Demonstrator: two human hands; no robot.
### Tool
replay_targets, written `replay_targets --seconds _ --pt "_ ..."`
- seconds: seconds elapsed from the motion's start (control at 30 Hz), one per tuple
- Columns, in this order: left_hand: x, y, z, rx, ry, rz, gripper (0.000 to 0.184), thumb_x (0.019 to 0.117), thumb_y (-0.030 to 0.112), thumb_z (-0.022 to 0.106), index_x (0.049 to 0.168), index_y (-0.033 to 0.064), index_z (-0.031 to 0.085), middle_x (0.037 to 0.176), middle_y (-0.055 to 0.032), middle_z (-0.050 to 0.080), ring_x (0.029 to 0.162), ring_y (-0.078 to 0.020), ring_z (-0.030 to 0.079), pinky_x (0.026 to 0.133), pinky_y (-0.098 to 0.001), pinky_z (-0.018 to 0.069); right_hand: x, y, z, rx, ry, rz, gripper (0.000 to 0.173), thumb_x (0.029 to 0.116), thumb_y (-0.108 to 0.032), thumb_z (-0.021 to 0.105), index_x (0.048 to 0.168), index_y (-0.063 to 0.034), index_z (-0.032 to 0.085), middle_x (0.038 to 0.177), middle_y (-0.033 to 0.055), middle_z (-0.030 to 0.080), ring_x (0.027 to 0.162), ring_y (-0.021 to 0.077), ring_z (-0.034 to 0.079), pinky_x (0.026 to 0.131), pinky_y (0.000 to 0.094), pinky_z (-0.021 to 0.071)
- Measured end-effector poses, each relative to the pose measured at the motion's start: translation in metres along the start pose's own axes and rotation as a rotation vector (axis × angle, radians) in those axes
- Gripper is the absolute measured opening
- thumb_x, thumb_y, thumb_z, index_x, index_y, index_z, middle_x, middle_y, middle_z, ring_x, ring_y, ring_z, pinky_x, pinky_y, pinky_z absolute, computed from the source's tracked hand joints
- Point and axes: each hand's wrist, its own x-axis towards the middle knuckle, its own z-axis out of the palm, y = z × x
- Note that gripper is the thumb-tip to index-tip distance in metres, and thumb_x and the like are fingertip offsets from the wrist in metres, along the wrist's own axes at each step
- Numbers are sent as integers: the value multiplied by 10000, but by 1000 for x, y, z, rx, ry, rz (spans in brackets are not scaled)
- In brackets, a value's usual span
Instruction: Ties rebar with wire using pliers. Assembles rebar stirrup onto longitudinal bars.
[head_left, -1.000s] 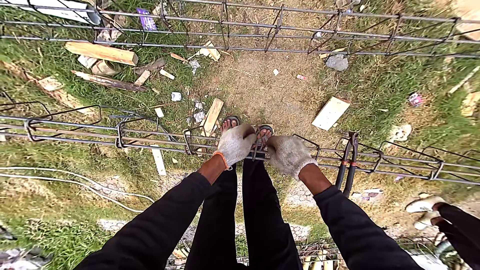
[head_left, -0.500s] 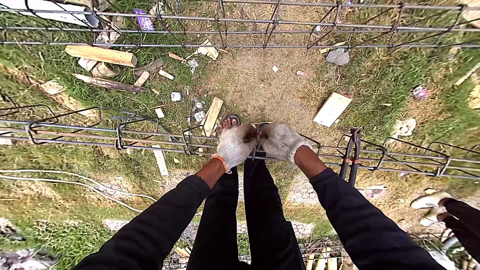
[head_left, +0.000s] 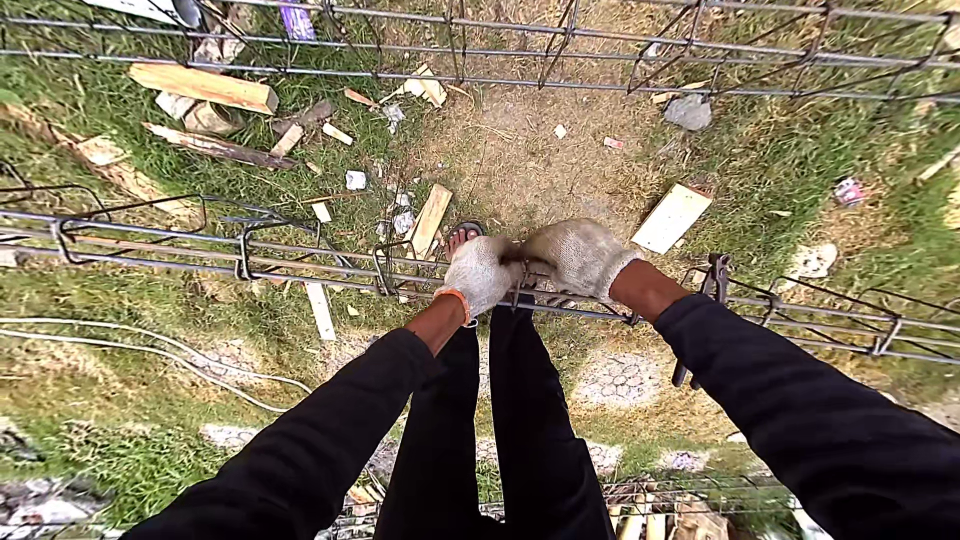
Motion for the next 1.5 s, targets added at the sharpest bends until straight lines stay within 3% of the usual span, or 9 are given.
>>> replay_targets --seconds 0.2,0.33,0.5,0.6,0.73,0.87,1.07,1.37,1.5 --pt "7 0 -2 6 -59 11 156 985 296 642 1021 226 776 912 14 744 873 -155 701 826 -504 560 -3 7 7 33 82 -24 171 1001 -292 605 1074 -218 741 1010 20 744 943 240 716 819 525 574" --pt "14 -1 -5 41 -54 50 174 982 298 640 1041 216 781 1037 -27 734 1016 -202 684 913 -528 536 -1 11 9 69 101 16 201 1011 -339 590 1055 -216 744 1012 13 744 952 236 715 831 534 572" --pt "26 -3 -11 -60 -173 47 157 983 261 642 983 164 766 905 -19 737 829 -165 701 793 -486 575 0 16 13 153 119 32 205 1011 -337 596 1052 -213 754 1033 3 748 973 209 715 864 522 573" --pt "32 -1 -10 -33 -179 75 143 972 249 655 967 174 776 920 -5 735 868 -147 689 825 -469 556 1 18 14 170 104 49 198 1010 -337 594 1013 -208 744 990 12 736 954 220 710 837 534 572" --pt "34 0 -8 -3 -173 95 137 961 239 660 892 167 755 855 -10 716 811 -156 673 767 -468 539 7 20 13 244 90 57 190 988 -327 617 941 -189 739 925 24 723 907 223 703 812 541 567" --pt "32 5 -17 -61 -233 85 111 966 213 683 945 139 764 886 -20 724 814 -140 681 774 -420 563 3 16 2 180 63 79 212 992 -363 625 949 -189 739 934 30 723 921 235 704 823 541 566" --pt "32 -5 -19 -141 -243 127 98 959 181 689 938 134 773 898 -5 732 842 -112 683 801 -385 564 4 -1 -18 37 -48 164 234 981 -414 629 949 -200 719 886 63 713 869 304 704 726 593 547" --pt "20 -11 -20 -32 -237 268 186 1002 173 578 1042 172 760 958 20 732 907 -91 679 843 -385 552 -13 0 -12 228 -19 224 183 997 -300 598 1003 -168 723 913 52 716 892 257 702 779 548 563" --pt "16 -13 -13 -41 -174 240 188 1011 198 580 1050 190 764 962 23 735 924 -102 685 864 -418 558 -17 7 -6 428 -17 277 186 995 -280 599 1015 -169 747 913 36 727 887 219 703 811 530 569"
